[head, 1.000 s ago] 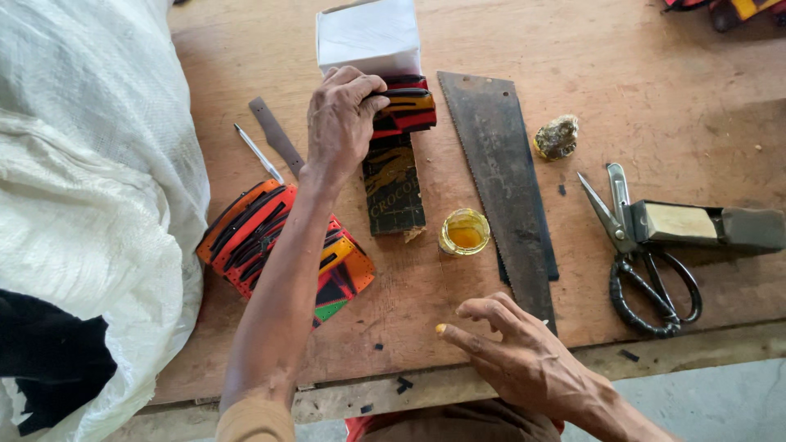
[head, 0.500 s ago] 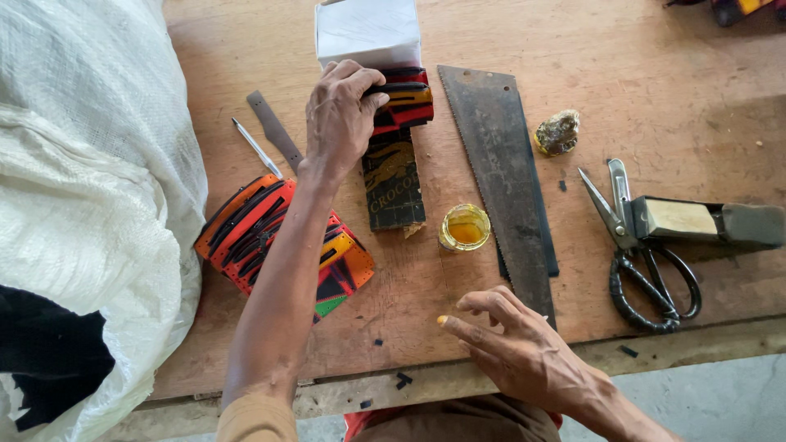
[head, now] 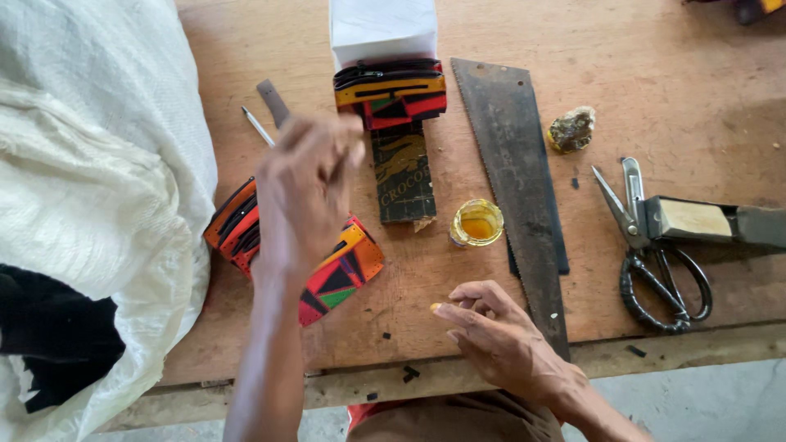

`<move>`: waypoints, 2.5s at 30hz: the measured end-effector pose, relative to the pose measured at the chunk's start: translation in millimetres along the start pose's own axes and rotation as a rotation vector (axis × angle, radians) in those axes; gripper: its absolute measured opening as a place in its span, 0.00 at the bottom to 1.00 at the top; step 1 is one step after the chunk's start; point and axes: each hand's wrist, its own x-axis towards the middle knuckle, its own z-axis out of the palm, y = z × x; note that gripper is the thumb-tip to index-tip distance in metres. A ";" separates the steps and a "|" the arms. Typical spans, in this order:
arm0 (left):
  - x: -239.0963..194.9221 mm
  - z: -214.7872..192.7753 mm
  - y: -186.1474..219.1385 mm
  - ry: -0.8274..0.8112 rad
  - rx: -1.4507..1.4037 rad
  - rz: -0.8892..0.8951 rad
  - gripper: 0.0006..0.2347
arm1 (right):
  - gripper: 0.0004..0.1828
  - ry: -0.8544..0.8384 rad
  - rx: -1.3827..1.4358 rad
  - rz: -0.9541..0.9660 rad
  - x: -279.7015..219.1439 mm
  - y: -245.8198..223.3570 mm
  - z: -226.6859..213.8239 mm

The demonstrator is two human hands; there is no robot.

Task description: The person applies a yellow substance from a small jar to the edges of colorful patterned leather pouches using a finger. They handle each pouch one at a time, rubbing the substance along the seams and edges, then place the treated pouches into a white box.

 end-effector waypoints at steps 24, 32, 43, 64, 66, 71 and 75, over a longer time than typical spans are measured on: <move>67.7 100.0 -49.7 -0.176 0.442 0.186 0.20 | 0.28 0.037 -0.042 0.024 -0.3 -7.5 -6.8; 29.9 25.5 -3.4 -0.009 -0.087 0.073 0.07 | 0.44 0.197 0.351 0.121 -8.8 -17.4 -41.0; -36.9 2.5 46.3 -0.016 -0.276 -0.051 0.09 | 0.58 0.154 0.829 0.155 41.3 -36.7 -63.8; -66.3 27.5 22.2 0.279 -0.039 0.232 0.03 | 0.34 0.002 2.012 -0.023 33.8 -10.7 -79.7; -70.4 20.9 18.8 0.307 -0.213 -0.089 0.03 | 0.30 0.131 1.368 -0.023 35.2 -13.6 -95.2; -85.1 -1.2 24.9 0.240 -1.062 -0.396 0.16 | 0.25 -0.021 -0.583 0.005 61.9 -15.3 -104.3; -88.4 -4.6 34.8 0.175 -1.329 -0.455 0.21 | 0.29 -0.309 -0.649 0.124 96.6 -15.0 -98.8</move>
